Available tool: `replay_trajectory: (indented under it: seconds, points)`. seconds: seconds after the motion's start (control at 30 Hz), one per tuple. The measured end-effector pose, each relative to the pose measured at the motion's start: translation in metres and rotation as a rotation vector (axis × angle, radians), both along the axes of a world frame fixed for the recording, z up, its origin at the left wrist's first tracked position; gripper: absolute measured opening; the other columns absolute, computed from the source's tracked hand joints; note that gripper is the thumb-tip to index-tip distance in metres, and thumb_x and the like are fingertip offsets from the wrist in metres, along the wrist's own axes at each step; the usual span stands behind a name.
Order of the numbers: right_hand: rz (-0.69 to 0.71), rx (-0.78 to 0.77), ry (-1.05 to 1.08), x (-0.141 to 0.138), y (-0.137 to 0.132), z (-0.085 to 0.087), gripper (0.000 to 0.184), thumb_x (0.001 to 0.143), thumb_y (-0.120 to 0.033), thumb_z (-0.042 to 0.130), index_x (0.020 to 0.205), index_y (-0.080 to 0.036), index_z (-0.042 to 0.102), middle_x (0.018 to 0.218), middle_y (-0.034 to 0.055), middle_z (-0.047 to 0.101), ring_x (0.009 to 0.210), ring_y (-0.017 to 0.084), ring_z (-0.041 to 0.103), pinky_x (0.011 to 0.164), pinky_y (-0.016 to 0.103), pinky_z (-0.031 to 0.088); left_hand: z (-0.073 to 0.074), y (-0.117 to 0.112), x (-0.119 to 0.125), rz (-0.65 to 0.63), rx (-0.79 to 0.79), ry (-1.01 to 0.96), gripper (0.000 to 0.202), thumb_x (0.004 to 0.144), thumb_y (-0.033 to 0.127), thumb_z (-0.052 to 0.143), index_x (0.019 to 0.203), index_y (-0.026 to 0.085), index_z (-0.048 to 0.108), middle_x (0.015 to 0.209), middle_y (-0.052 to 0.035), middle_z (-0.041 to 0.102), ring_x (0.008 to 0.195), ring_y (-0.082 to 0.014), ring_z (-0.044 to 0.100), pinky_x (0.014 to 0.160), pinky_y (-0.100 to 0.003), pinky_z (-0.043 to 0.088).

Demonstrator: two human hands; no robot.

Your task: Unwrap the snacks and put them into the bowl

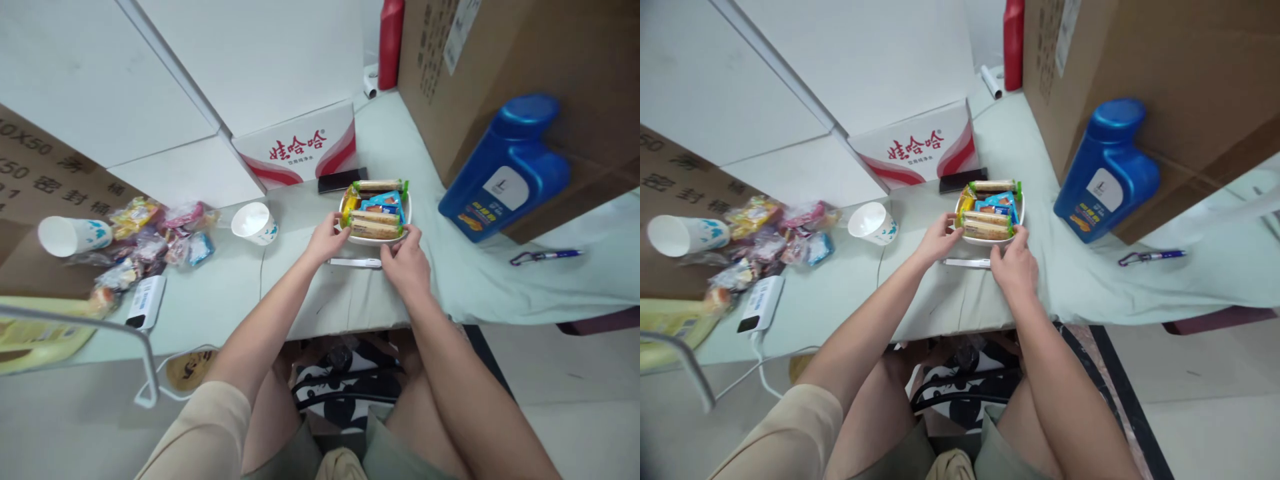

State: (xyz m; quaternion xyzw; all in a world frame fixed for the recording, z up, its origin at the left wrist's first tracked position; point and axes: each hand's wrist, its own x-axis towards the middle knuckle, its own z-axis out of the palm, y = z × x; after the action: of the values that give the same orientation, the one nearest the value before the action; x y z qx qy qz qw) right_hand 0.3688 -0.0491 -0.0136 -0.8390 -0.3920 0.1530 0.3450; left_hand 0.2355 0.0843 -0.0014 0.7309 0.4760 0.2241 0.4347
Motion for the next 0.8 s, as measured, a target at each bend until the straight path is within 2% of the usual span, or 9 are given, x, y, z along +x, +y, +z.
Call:
replay_trajectory:
  seconds: [0.07,0.13,0.2,0.3,0.37,0.47,0.53,0.63,0.8]
  points:
    - [-0.031,0.034,0.078,0.006,-0.003,0.0,0.077,0.084,-0.032,0.05,0.151,-0.012,0.017,0.096,0.0112,0.073,0.086,0.032,0.069,0.079,0.045,0.053,0.003,-0.002,0.026,-0.065,-0.139,-0.118,0.039,0.084,0.023,0.064,0.121,0.017,0.053,0.13,-0.0131,0.063,0.082,-0.0138,0.067,0.082,-0.033,0.054]
    - [-0.043,0.103,0.103,0.01,-0.005,0.0,0.088,0.085,-0.032,0.05,0.155,-0.01,0.0,0.107,0.0145,0.074,0.091,0.032,0.071,0.08,0.044,0.053,0.005,-0.007,0.041,-0.116,-0.236,-0.261,0.046,0.083,0.022,0.063,0.126,0.019,0.049,0.144,-0.0144,0.053,0.091,-0.0147,0.069,0.083,-0.031,0.055]
    - [-0.04,0.14,0.088,0.012,-0.005,-0.001,0.091,0.086,-0.033,0.05,0.157,-0.013,-0.004,0.122,0.0194,0.07,0.097,0.033,0.071,0.082,0.044,0.053,0.006,-0.017,0.04,-0.112,-0.205,-0.342,0.048,0.08,0.021,0.064,0.126,0.02,0.049,0.15,-0.0137,0.048,0.103,-0.0175,0.069,0.086,-0.031,0.054]
    - [-0.022,0.137,0.051,0.012,-0.003,-0.005,0.084,0.087,-0.035,0.05,0.157,-0.017,0.008,0.131,0.0231,0.064,0.102,0.037,0.07,0.083,0.048,0.053,0.006,-0.035,0.012,-0.068,-0.124,-0.35,0.035,0.081,0.025,0.061,0.115,0.02,0.054,0.13,-0.0109,0.062,0.105,-0.0208,0.07,0.083,-0.031,0.055]
    - [0.001,0.133,0.02,0.011,-0.001,-0.01,0.076,0.087,-0.036,0.05,0.154,-0.017,0.019,0.135,0.0239,0.061,0.111,0.038,0.067,0.087,0.049,0.052,0.006,-0.049,-0.016,-0.004,-0.07,-0.366,0.024,0.081,0.03,0.061,0.102,0.02,0.057,0.106,-0.0063,0.068,0.09,-0.0183,0.072,0.078,-0.031,0.055]
    - [0.088,0.098,-0.087,0.008,0.002,-0.022,0.069,0.085,-0.034,0.049,0.149,-0.015,0.033,0.143,0.0235,0.054,0.132,0.038,0.053,0.101,0.053,0.045,0.006,-0.068,-0.055,0.104,-0.039,-0.409,0.014,0.08,0.032,0.061,0.087,0.02,0.056,0.074,0.0008,0.064,0.07,-0.0143,0.067,0.071,-0.029,0.054]
    - [0.124,0.05,-0.177,0.005,0.004,-0.03,0.069,0.084,-0.034,0.05,0.148,-0.014,0.035,0.148,0.0244,0.048,0.14,0.039,0.044,0.108,0.058,0.038,0.006,-0.075,-0.073,0.137,-0.017,-0.429,0.011,0.08,0.029,0.061,0.083,0.02,0.056,0.067,0.0025,0.061,0.064,-0.0129,0.064,0.066,-0.027,0.052]
    - [0.111,-0.026,-0.278,0.002,0.01,-0.039,0.074,0.085,-0.036,0.051,0.153,-0.015,0.029,0.152,0.027,0.042,0.143,0.039,0.039,0.109,0.064,0.033,0.003,-0.077,-0.092,0.125,0.011,-0.443,0.007,0.079,0.026,0.06,0.082,0.02,0.057,0.064,0.0031,0.06,0.06,-0.0122,0.062,0.063,-0.026,0.05]
    - [0.084,-0.17,-0.423,0.01,0.035,-0.033,0.079,0.088,-0.038,0.049,0.157,-0.012,0.02,0.153,0.0302,0.039,0.143,0.039,0.038,0.109,0.064,0.032,-0.004,-0.071,-0.112,0.159,0.013,-0.452,0.006,0.078,0.025,0.058,0.081,0.02,0.058,0.063,0.0035,0.058,0.057,-0.0116,0.059,0.058,-0.024,0.047]
